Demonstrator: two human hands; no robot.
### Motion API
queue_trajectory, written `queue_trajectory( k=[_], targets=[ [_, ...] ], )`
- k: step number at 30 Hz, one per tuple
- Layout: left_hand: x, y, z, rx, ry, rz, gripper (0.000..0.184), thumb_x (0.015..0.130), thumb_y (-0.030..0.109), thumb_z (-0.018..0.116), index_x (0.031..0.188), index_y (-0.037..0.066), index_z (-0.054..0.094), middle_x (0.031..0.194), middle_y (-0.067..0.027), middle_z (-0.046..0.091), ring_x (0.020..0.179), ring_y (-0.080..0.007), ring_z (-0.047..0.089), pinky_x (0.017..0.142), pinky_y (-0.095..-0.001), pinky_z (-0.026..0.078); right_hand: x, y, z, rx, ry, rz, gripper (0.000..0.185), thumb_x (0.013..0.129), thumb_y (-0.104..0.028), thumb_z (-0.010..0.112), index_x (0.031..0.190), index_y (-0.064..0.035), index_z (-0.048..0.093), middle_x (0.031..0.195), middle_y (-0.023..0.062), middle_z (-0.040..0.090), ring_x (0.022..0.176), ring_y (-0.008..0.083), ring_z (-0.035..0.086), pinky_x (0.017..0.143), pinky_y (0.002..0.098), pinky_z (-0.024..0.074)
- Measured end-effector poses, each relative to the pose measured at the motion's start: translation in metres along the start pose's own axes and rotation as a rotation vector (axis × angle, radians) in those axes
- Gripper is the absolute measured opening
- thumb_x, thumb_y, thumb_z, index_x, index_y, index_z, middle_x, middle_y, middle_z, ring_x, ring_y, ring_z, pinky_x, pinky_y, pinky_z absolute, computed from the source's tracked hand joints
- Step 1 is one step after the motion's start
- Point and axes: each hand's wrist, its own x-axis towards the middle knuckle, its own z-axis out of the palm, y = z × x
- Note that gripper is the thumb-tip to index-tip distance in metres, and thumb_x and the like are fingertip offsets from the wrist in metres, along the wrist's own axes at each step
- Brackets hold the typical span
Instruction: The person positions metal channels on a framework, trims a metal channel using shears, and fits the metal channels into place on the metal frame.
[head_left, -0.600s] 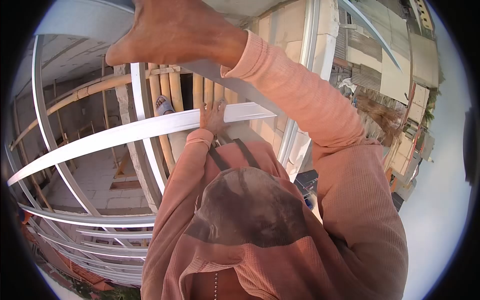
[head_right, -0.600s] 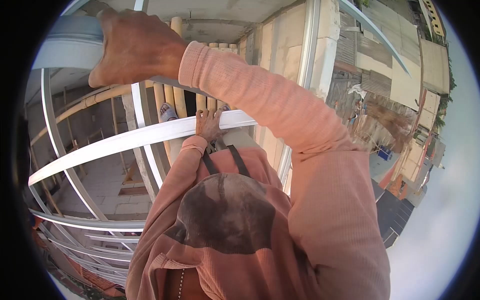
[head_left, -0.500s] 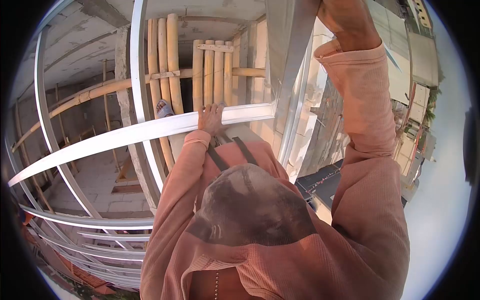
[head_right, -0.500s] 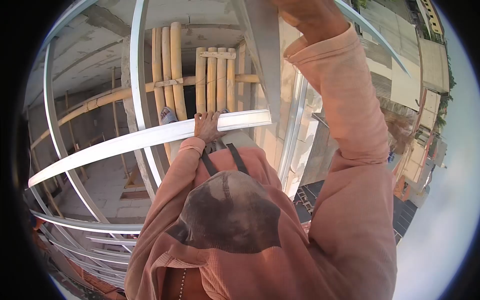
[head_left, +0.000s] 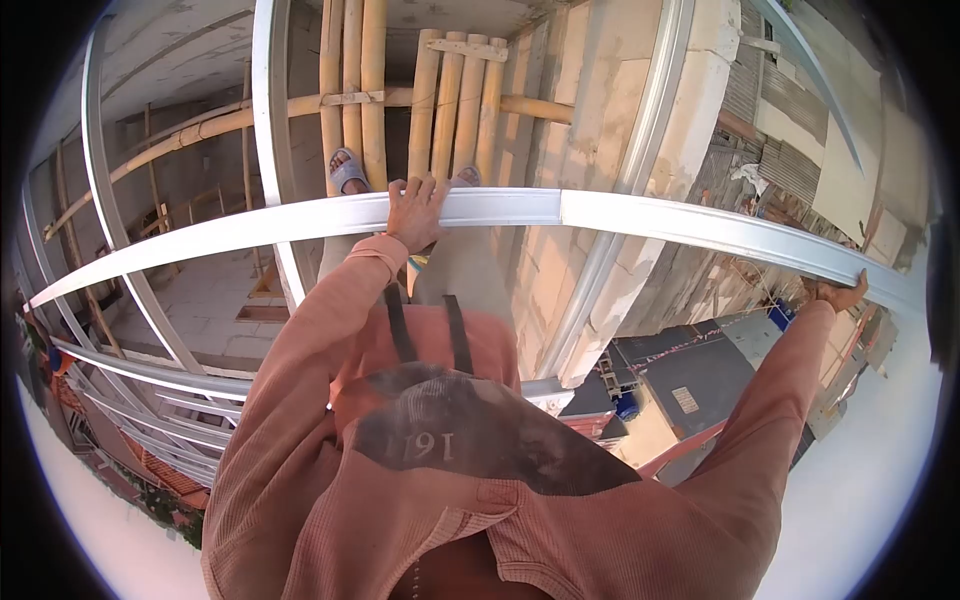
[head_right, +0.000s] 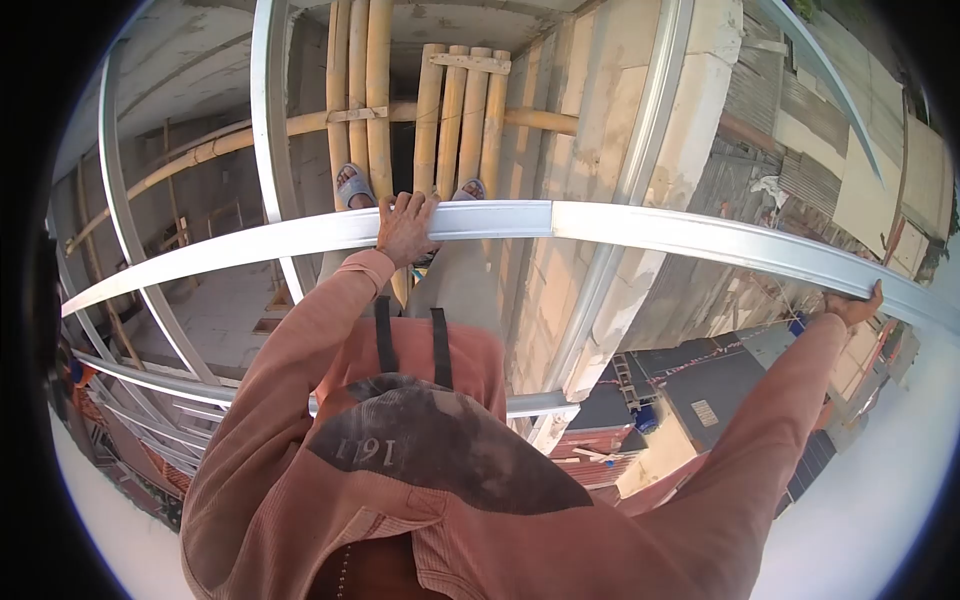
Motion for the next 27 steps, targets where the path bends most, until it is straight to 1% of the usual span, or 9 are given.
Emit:
queue_trajectory(
  k=[5, 13, 15, 18, 21, 23, 24, 25, 27],
  targets=[
    [0.0, 0.003, 0.009, 0.006, 0.043, 0.018, 0.081, 0.073, 0.049, 0.082, 0.139, 0.015, 0.05, 0.122, -0.0072, 0.055, 0.122, -0.0266, 0.047, 0.105, -0.051, 0.031, -0.009, -0.027, -0.054, 0.07, -0.085, -0.028, 0.065, 0.081, -0.032, 0.059, 0.133, 0.0062, 0.052, 0.123, 0.0253, 0.063, 0.116, 0.0393, 0.06, 0.107, 0.057, 0.0456],
    [-0.005, 0.005, 0.005, -0.012, -0.013, -0.003, 0.084, 0.07, 0.043, 0.086, 0.141, 0.018, 0.048, 0.127, -0.008, 0.055, 0.125, -0.0278, 0.047, 0.108, -0.0515, 0.028, -0.196, -0.137, 0.199, 0.02, -0.65, -0.087, 0.072, 0.09, -0.037, 0.055, 0.144, 0.0074, 0.041, 0.143, 0.0307, 0.05, 0.127, 0.0432, 0.055, 0.109, 0.0572, 0.0463],
    [-0.002, 0.006, 0.0, -0.029, -0.057, -0.013, 0.084, 0.074, 0.038, 0.084, 0.146, 0.019, 0.044, 0.129, -0.008, 0.053, 0.128, -0.0279, 0.045, 0.11, -0.0517, 0.026, -0.288, -0.121, 0.321, -0.266, -0.513, -0.283, 0.069, 0.093, -0.037, 0.055, 0.146, 0.0055, 0.041, 0.147, 0.0333, 0.044, 0.131, 0.0457, 0.052, 0.11, 0.057, 0.0464],
    [-0.003, -0.001, 0.019, -0.069, 0.049, -0.001, 0.097, 0.064, 0.046, 0.089, 0.147, 0.019, 0.046, 0.127, -0.0081, 0.056, 0.124, -0.0278, 0.049, 0.109, -0.0506, 0.028, -0.368, -0.079, 0.438, -0.247, -0.965, -0.343, 0.055, 0.088, -0.025, 0.062, 0.13, 0.008, 0.049, 0.12, 0.0266, 0.057, 0.111, 0.034, 0.06, 0.096, 0.0463, 0.051],
    [-0.004, 0.003, 0.001, -0.075, -0.076, -0.022, 0.09, 0.077, 0.05, 0.08, 0.153, 0.02, 0.041, 0.142, -0.0083, 0.052, 0.137, -0.0273, 0.043, 0.116, -0.051, 0.024, -0.48, -0.007, 0.536, -0.303, -1.364, -0.348, 0.04, 0.083, -0.012, 0.068, 0.115, 0.0106, 0.057, 0.093, 0.0199, 0.069, 0.091, 0.0223, 0.067, 0.082, 0.0356, 0.0556],
    [-0.005, 0.003, 0.025, -0.106, 0.072, -0.04, 0.087, 0.076, 0.047, 0.081, 0.15, 0.02, 0.044, 0.148, -0.0073, 0.048, 0.142, -0.0279, 0.039, 0.117, -0.0523, 0.022, -0.55, 0.06, 0.571, -0.539, -1.416, -0.505, 0.064, 0.082, -0.015, 0.072, 0.131, 0.0137, 0.044, 0.095, 0.0214, 0.069, 0.095, 0.0259, 0.067, 0.084, 0.0384, 0.0556],
    [-0.005, 0.002, 0.039, -0.119, 0.143, -0.045, 0.085, 0.076, 0.045, 0.081, 0.149, 0.02, 0.045, 0.15, -0.0068, 0.046, 0.144, -0.0282, 0.036, 0.117, -0.053, 0.021, -0.586, 0.082, 0.581, -0.918, -1.86, -0.316, 0.057, 0.08, -0.032, 0.073, 0.117, 0.0093, 0.061, 0.103, 0.0212, 0.07, 0.099, 0.0291, 0.068, 0.087, 0.0415, 0.055],
    [-0.008, -0.001, 0.04, -0.122, 0.165, -0.041, 0.085, 0.076, 0.045, 0.081, 0.148, 0.02, 0.045, 0.15, -0.0067, 0.046, 0.144, -0.0281, 0.037, 0.117, -0.0529, 0.022, -0.636, 0.133, 0.568, -0.703, -1.464, -0.675, 0.062, 0.077, -0.028, 0.071, 0.123, 0.0116, 0.057, 0.108, 0.0288, 0.066, 0.103, 0.0384, 0.067, 0.087, 0.0437, 0.0539],
    [-0.021, -0.002, 0.038, -0.144, 0.15, -0.034, 0.085, 0.076, 0.046, 0.081, 0.148, 0.019, 0.046, 0.15, -0.0066, 0.047, 0.144, -0.0278, 0.037, 0.117, -0.0528, 0.022, -0.702, 0.193, 0.547, -0.71, -1.589, -0.555, 0.064, 0.083, -0.022, 0.062, 0.136, 0.0113, 0.047, 0.112, 0.0303, 0.06, 0.103, 0.0428, 0.063, 0.097, 0.0569, 0.0455]
  ],
)
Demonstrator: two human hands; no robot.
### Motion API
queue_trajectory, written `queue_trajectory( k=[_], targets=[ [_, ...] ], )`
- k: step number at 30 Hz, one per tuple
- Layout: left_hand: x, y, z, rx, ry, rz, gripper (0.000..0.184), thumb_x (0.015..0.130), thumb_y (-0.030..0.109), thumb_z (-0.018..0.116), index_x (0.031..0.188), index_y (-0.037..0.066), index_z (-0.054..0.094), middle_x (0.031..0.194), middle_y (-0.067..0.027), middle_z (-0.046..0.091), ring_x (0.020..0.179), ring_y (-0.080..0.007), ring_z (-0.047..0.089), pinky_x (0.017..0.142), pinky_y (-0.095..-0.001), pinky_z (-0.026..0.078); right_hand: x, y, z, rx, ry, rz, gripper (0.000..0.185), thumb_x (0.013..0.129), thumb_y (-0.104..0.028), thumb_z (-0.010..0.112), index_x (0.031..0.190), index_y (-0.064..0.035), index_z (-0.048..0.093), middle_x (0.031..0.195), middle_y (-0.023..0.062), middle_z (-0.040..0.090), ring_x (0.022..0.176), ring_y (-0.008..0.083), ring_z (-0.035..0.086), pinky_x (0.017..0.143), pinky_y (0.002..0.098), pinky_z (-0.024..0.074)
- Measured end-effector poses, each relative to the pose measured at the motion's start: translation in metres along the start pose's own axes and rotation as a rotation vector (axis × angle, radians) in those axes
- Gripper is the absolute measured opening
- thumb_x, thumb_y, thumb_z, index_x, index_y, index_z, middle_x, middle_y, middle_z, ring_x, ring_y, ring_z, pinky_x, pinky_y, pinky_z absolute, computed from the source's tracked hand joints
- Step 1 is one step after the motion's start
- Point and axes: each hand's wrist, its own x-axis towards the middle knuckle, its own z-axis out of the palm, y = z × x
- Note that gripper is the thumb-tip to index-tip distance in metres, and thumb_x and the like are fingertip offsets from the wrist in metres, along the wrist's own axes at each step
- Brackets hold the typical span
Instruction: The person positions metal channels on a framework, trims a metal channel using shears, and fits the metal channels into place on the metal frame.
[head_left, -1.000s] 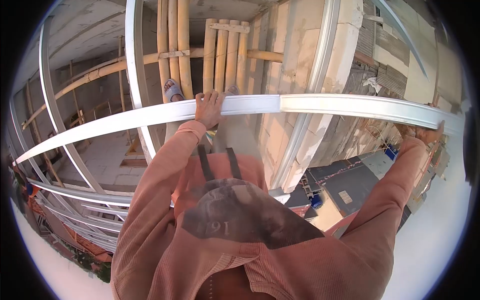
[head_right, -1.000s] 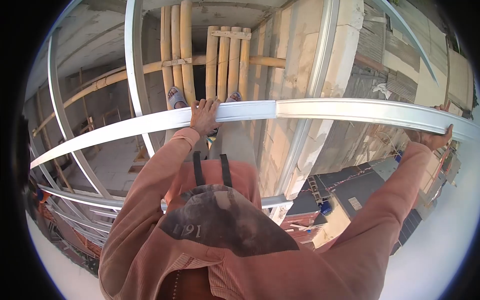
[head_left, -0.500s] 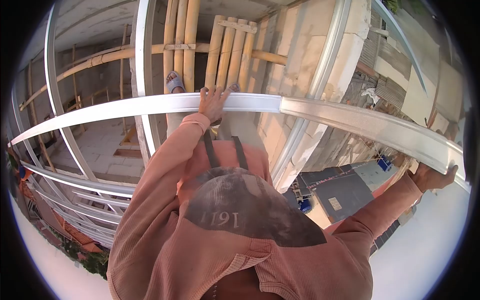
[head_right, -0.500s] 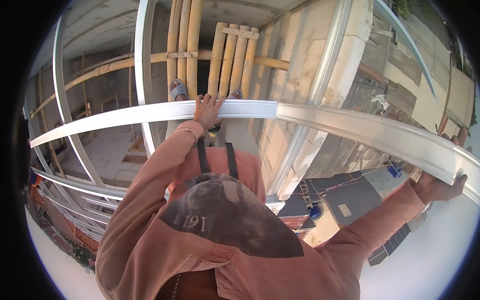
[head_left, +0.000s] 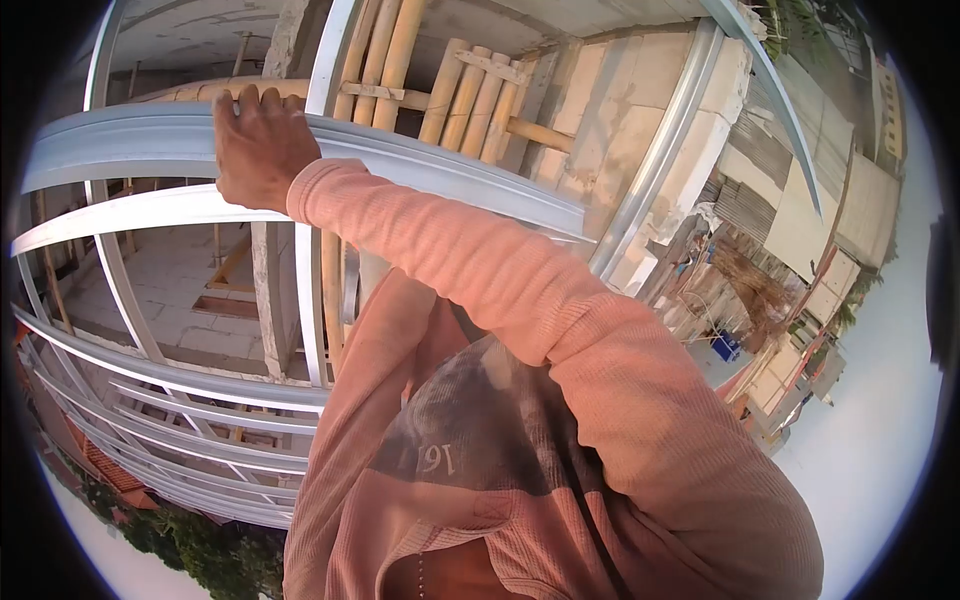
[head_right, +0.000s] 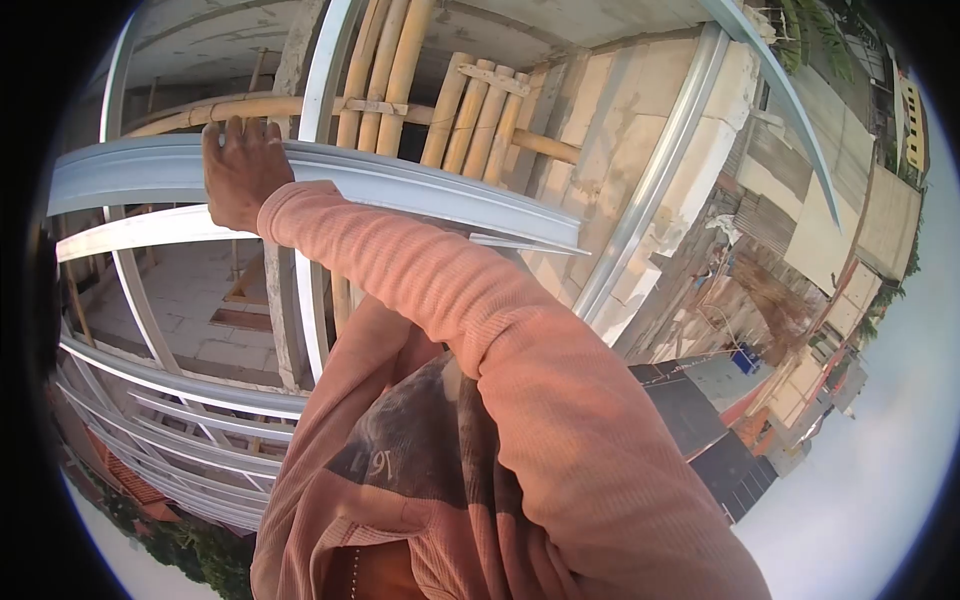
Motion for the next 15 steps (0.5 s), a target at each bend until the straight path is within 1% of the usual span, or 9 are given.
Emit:
queue_trajectory(
  k=[2, 3, 5, 6, 8, 11, 13, 15],
  targets=[
    [-0.006, -0.004, -0.008, -0.02, -0.015, 0.01, 0.085, 0.076, 0.046, 0.081, 0.148, 0.019, 0.046, 0.15, -0.0065, 0.047, 0.143, -0.0276, 0.037, 0.117, -0.0526, 0.022, -0.019, 0.002, 0.091, -0.081, 0.046, -0.036, 0.063, 0.083, -0.018, 0.067, 0.138, 0.0068, 0.046, 0.12, 0.0269, 0.054, 0.11, 0.041, 0.057, 0.097, 0.0597, 0.0414],
    [-0.008, -0.006, -0.01, -0.033, -0.02, 0.012, 0.085, 0.076, 0.046, 0.081, 0.148, 0.019, 0.046, 0.15, -0.0065, 0.047, 0.143, -0.0275, 0.037, 0.117, -0.0525, 0.023, -0.027, -0.002, 0.115, -0.117, -0.041, -0.005, 0.063, 0.083, -0.016, 0.068, 0.137, 0.0052, 0.046, 0.119, 0.0254, 0.054, 0.113, 0.0396, 0.055, 0.1, 0.0587, 0.0402],
    [-0.012, -0.01, -0.011, -0.055, -0.023, 0.02, 0.084, 0.076, 0.046, 0.08, 0.148, 0.018, 0.047, 0.149, -0.0064, 0.047, 0.143, -0.0272, 0.037, 0.116, -0.0524, 0.023, -0.039, -0.004, 0.153, -0.13, -0.006, -0.01, 0.063, 0.083, -0.016, 0.069, 0.138, 0.0044, 0.046, 0.117, 0.0241, 0.054, 0.115, 0.0382, 0.053, 0.1, 0.0578, 0.0395],
    [-0.014, -0.011, -0.01, -0.064, -0.021, 0.021, 0.084, 0.076, 0.047, 0.08, 0.148, 0.018, 0.047, 0.149, -0.0063, 0.047, 0.143, -0.0271, 0.037, 0.116, -0.0523, 0.023, -0.034, -0.002, 0.155, -0.131, -0.035, 0.005, 0.063, 0.083, -0.016, 0.068, 0.138, 0.0045, 0.046, 0.118, 0.0244, 0.054, 0.115, 0.0386, 0.054, 0.1, 0.0581, 0.0395],
    [-0.016, -0.012, -0.008, -0.08, -0.023, 0.02, 0.084, 0.076, 0.047, 0.08, 0.148, 0.018, 0.047, 0.149, -0.0062, 0.047, 0.143, -0.0269, 0.037, 0.116, -0.0522, 0.024, -0.021, 0.0, 0.137, -0.132, -0.1, 0.033, 0.063, 0.084, -0.017, 0.067, 0.139, 0.0047, 0.045, 0.118, 0.0251, 0.055, 0.115, 0.0393, 0.055, 0.1, 0.0586, 0.0396],
    [-0.014, -0.013, -0.01, -0.076, -0.034, 0.031, 0.084, 0.076, 0.047, 0.08, 0.147, 0.017, 0.047, 0.149, -0.0061, 0.048, 0.142, -0.0265, 0.037, 0.115, -0.052, 0.024, 0.006, 0.009, 0.075, -0.002, -0.064, 0.022, 0.061, 0.082, -0.016, 0.064, 0.136, 0.0057, 0.047, 0.116, 0.0277, 0.058, 0.111, 0.0442, 0.06, 0.097, 0.0587, 0.0424],
    [-0.002, -0.013, -0.011, -0.057, -0.036, 0.039, 0.084, 0.076, 0.047, 0.08, 0.147, 0.017, 0.048, 0.148, -0.0059, 0.048, 0.142, -0.0262, 0.038, 0.115, -0.0518, 0.025, 0.015, 0.003, -0.002, 0.041, -0.132, 0.059, 0.06, 0.08, -0.018, 0.063, 0.133, 0.007, 0.049, 0.111, 0.0292, 0.061, 0.103, 0.0454, 0.065, 0.093, 0.0543, 0.0479],
    [0.007, -0.005, -0.017, -0.051, -0.043, 0.048, 0.084, 0.076, 0.048, 0.079, 0.147, 0.016, 0.048, 0.148, -0.0058, 0.048, 0.142, -0.026, 0.038, 0.115, -0.0517, 0.025, 0.009, 0.003, -0.085, 0.11, -0.005, 0.017, 0.055, 0.078, -0.023, 0.065, 0.123, 0.0071, 0.057, 0.103, 0.0286, 0.065, 0.096, 0.0394, 0.069, 0.086, 0.0453, 0.0539]
  ],
)
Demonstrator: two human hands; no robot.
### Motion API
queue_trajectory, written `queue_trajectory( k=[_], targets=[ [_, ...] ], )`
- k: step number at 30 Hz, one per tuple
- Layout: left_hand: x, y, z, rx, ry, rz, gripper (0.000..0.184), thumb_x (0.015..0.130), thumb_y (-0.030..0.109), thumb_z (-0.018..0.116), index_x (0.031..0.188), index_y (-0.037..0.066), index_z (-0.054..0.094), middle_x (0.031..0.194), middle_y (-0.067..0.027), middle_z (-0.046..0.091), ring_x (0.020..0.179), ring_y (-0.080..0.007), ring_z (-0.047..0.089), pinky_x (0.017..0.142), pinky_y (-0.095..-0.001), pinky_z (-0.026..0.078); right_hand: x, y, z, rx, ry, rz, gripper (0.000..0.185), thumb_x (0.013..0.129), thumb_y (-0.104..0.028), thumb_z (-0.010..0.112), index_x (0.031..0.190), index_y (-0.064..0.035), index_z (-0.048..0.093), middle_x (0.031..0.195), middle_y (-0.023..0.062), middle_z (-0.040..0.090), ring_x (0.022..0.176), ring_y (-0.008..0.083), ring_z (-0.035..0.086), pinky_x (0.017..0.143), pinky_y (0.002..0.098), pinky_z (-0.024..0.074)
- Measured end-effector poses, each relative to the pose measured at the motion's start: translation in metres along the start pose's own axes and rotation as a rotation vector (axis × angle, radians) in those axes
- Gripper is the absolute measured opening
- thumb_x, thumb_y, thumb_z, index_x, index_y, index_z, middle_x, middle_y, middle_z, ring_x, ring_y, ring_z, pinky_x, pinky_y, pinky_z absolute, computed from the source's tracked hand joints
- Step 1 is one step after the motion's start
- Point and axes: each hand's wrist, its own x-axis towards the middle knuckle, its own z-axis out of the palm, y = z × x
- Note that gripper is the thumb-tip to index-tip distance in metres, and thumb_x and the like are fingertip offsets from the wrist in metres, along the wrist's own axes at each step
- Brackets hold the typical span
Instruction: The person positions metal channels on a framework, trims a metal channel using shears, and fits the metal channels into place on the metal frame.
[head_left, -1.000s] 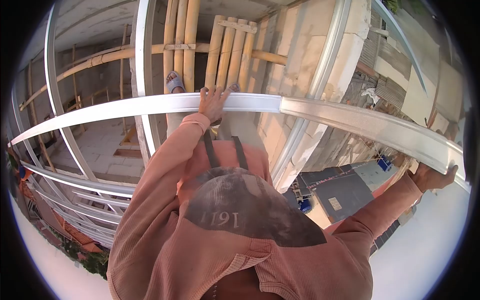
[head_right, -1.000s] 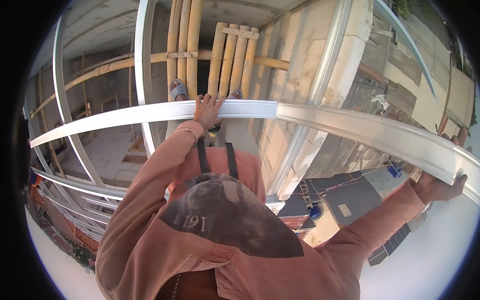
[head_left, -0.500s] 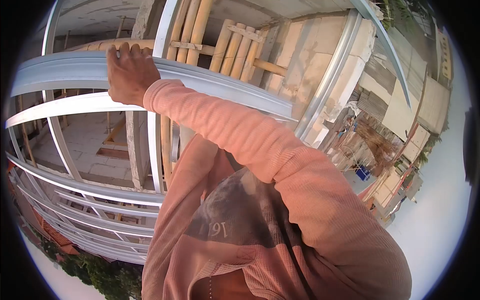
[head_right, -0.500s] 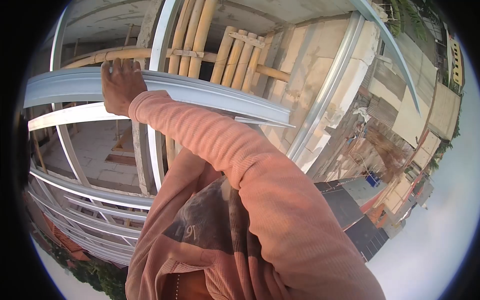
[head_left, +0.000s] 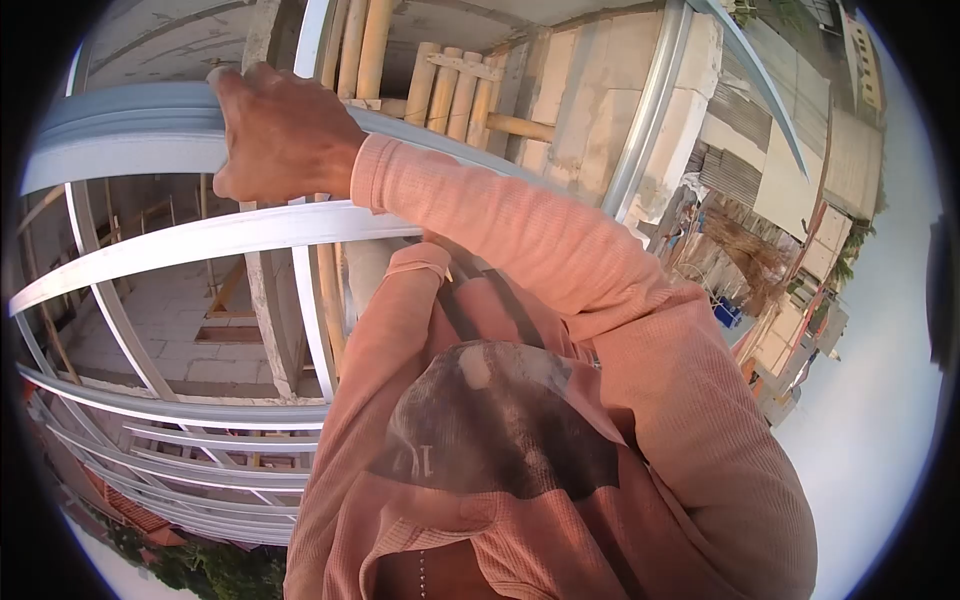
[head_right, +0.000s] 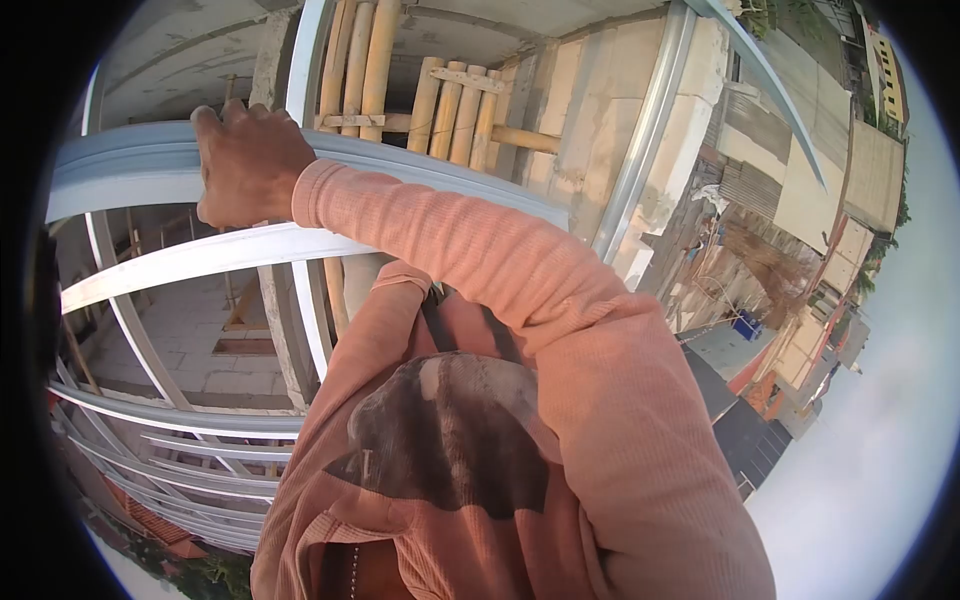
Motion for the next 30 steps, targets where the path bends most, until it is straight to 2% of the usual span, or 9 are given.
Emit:
queue_trajectory(
  k=[2, 4, 5, 8, 13, 21, 22, 28, 30],
  targets=[
    [0.009, 0.007, -0.007, 0.014, -0.037, 0.001, 0.083, 0.076, 0.048, 0.079, 0.147, 0.016, 0.048, 0.148, -0.0057, 0.048, 0.142, -0.0257, 0.038, 0.115, -0.0516, 0.025, -0.015, -0.016, -0.109, -0.038, -0.074, 0.035, 0.048, 0.08, -0.027, 0.068, 0.114, 0.0068, 0.063, 0.094, 0.0259, 0.067, 0.093, 0.0324, 0.071, 0.084, 0.0378, 0.0563],
    [0.016, 0.013, -0.027, 0.009, -0.199, -0.044, 0.083, 0.075, 0.048, 0.079, 0.146, 0.016, 0.049, 0.147, -0.0056, 0.049, 0.14, -0.0255, 0.04, 0.114, -0.0508, 0.027, -0.065, -0.018, -0.212, 0.127, 0.061, -0.018, 0.058, 0.08, -0.021, 0.069, 0.127, 0.0099, 0.052, 0.104, 0.0235, 0.066, 0.1, 0.0321, 0.067, 0.09, 0.0408, 0.0533],
    [0.015, 0.008, -0.007, 0.07, -0.053, 0.008, 0.094, 0.069, 0.058, 0.082, 0.146, 0.018, 0.047, 0.132, -0.0049, 0.055, 0.125, -0.025, 0.049, 0.107, -0.0506, 0.031, -0.095, -0.001, -0.261, 0.222, 0.148, 0.011, 0.06, 0.081, -0.021, 0.068, 0.13, 0.0098, 0.051, 0.11, 0.0241, 0.065, 0.105, 0.0334, 0.065, 0.095, 0.0428, 0.0505],
    [0.015, 0.014, -0.021, 0.025, -0.151, -0.033, 0.085, 0.073, 0.049, 0.081, 0.145, 0.016, 0.05, 0.141, -0.0059, 0.052, 0.133, -0.0253, 0.045, 0.112, -0.0499, 0.028, -0.208, 0.074, -0.402, 0.528, 0.392, 0.039, 0.065, 0.084, -0.021, 0.065, 0.139, 0.0092, 0.045, 0.126, 0.0259, 0.059, 0.12, 0.0374, 0.059, 0.11, 0.0487, 0.0422],
    [0.015, 0.014, -0.008, 0.152, -0.134, -0.01, 0.089, 0.073, 0.052, 0.081, 0.146, 0.015, 0.047, 0.132, -0.0066, 0.056, 0.127, -0.0258, 0.048, 0.107, -0.0496, 0.03, -0.42, 0.158, -0.512, 0.604, 0.983, 0.178, 0.089, 0.077, -0.022, 0.065, 0.151, 0.0073, 0.026, 0.141, 0.0294, 0.045, 0.134, 0.0426, 0.045, 0.123, 0.0555, 0.0266],
    [0.011, 0.01, 0.003, 0.285, -0.121, 0.024, 0.088, 0.071, 0.045, 0.085, 0.144, 0.014, 0.047, 0.127, -0.0065, 0.051, 0.124, -0.0273, 0.045, 0.103, -0.0501, 0.033, -0.682, 0.361, -0.491, 0.741, 1.681, 0.512, 0.062, 0.075, -0.021, 0.065, 0.132, 0.0025, 0.055, 0.129, 0.0231, 0.062, 0.12, 0.0405, 0.059, 0.109, 0.0586, 0.0427],
    [0.012, 0.007, 0.004, 0.297, -0.101, 0.031, 0.087, 0.071, 0.045, 0.085, 0.144, 0.014, 0.047, 0.127, -0.0065, 0.051, 0.124, -0.0274, 0.045, 0.103, -0.0503, 0.033, -0.7, 0.361, -0.483, 0.808, 1.531, 0.494, 0.067, 0.077, -0.023, 0.062, 0.137, 0.0062, 0.05, 0.132, 0.0269, 0.059, 0.127, 0.043, 0.055, 0.114, 0.0607, 0.0393],
    [0.011, 0.013, -0.003, 0.289, -0.13, 0.018, 0.087, 0.071, 0.044, 0.085, 0.143, 0.015, 0.047, 0.128, -0.0068, 0.05, 0.125, -0.0276, 0.045, 0.105, -0.051, 0.031, -0.647, 0.255, -0.461, 0.585, 1.675, 0.401, 0.073, 0.079, -0.029, 0.057, 0.141, 0.0089, 0.046, 0.136, 0.0279, 0.057, 0.13, 0.0438, 0.052, 0.116, 0.0594, 0.0375],
    [0.009, 0.014, -0.004, 0.287, -0.162, -0.005, 0.087, 0.071, 0.043, 0.085, 0.143, 0.015, 0.048, 0.13, -0.0069, 0.05, 0.125, -0.0275, 0.045, 0.107, -0.0507, 0.031, -0.6, 0.199, -0.467, 0.709, 1.367, 0.297, 0.076, 0.081, -0.03, 0.054, 0.145, 0.0099, 0.04, 0.142, 0.0278, 0.051, 0.134, 0.0432, 0.049, 0.117, 0.0589, 0.0358]
  ],
)
